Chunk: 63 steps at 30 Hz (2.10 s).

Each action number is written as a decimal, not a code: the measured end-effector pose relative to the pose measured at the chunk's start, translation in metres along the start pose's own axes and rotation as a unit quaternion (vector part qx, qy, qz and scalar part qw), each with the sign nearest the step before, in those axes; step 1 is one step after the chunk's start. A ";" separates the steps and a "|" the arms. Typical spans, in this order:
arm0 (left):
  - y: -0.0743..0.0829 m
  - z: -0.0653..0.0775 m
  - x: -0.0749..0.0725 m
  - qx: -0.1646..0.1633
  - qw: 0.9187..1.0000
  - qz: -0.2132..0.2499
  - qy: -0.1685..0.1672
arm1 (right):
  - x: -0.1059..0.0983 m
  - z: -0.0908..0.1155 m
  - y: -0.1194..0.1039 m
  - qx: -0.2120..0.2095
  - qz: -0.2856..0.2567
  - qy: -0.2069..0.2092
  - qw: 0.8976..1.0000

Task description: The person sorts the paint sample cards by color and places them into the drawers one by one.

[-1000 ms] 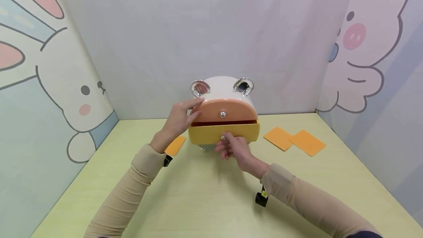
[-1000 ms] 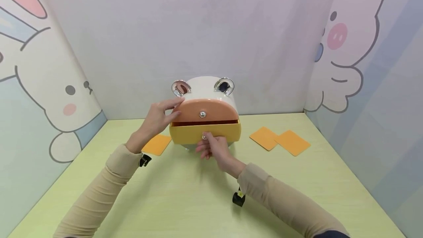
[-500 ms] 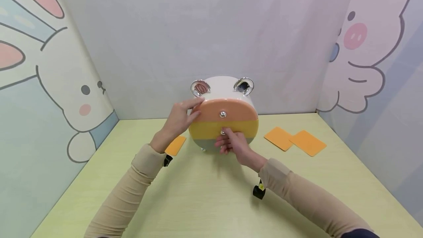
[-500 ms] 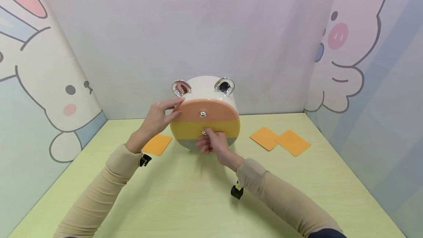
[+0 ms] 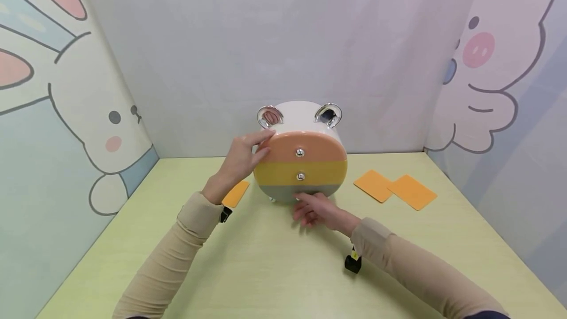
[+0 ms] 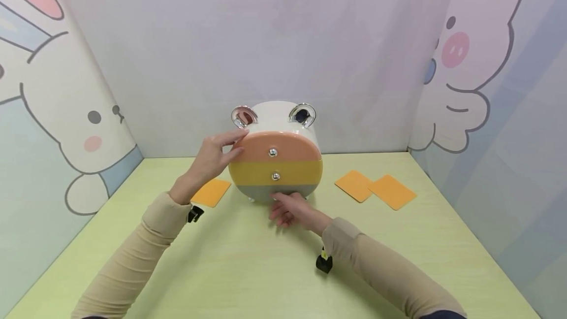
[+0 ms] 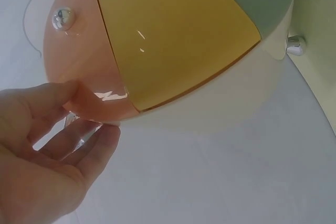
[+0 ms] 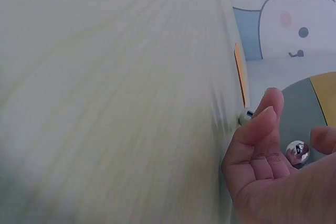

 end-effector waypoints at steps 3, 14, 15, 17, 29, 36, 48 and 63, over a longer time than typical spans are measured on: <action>0.000 -0.001 0.000 0.000 1.000 0.001 0.000 | -0.001 -0.004 0.001 -0.002 -0.015 0.015 1.000; 0.000 -0.001 0.001 0.000 1.000 0.003 -0.002 | -0.002 0.001 0.006 -0.004 -0.038 0.069 0.997; 0.000 -0.001 0.001 0.000 1.000 0.002 -0.002 | -0.002 0.002 0.006 -0.004 -0.038 0.067 0.997; 0.001 -0.001 0.000 0.000 1.000 0.003 -0.002 | 0.000 0.005 0.007 -0.004 -0.036 0.065 0.997; -0.003 0.002 0.002 -0.010 1.000 0.006 -0.008 | 0.012 0.030 0.019 -0.003 -0.029 0.052 0.998; -0.004 0.004 0.003 -0.014 1.000 0.004 -0.010 | 0.020 0.050 0.027 -0.010 -0.028 0.046 0.999; -0.005 0.002 0.003 -0.019 1.000 0.003 -0.020 | 0.027 0.077 0.041 0.003 -0.030 0.049 0.998; -0.003 0.000 0.002 -0.020 1.000 0.007 -0.022 | 0.032 0.100 0.052 0.013 -0.014 0.044 0.999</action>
Point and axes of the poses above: each hand's wrist, its own z-axis away from the middle knuckle, its own x-axis out of the palm, y = z × x, the point moved 8 cm from there along -z, towards the middle knuckle, and after that the axes turned 14 degrees about -z, right-handed, at the moved point
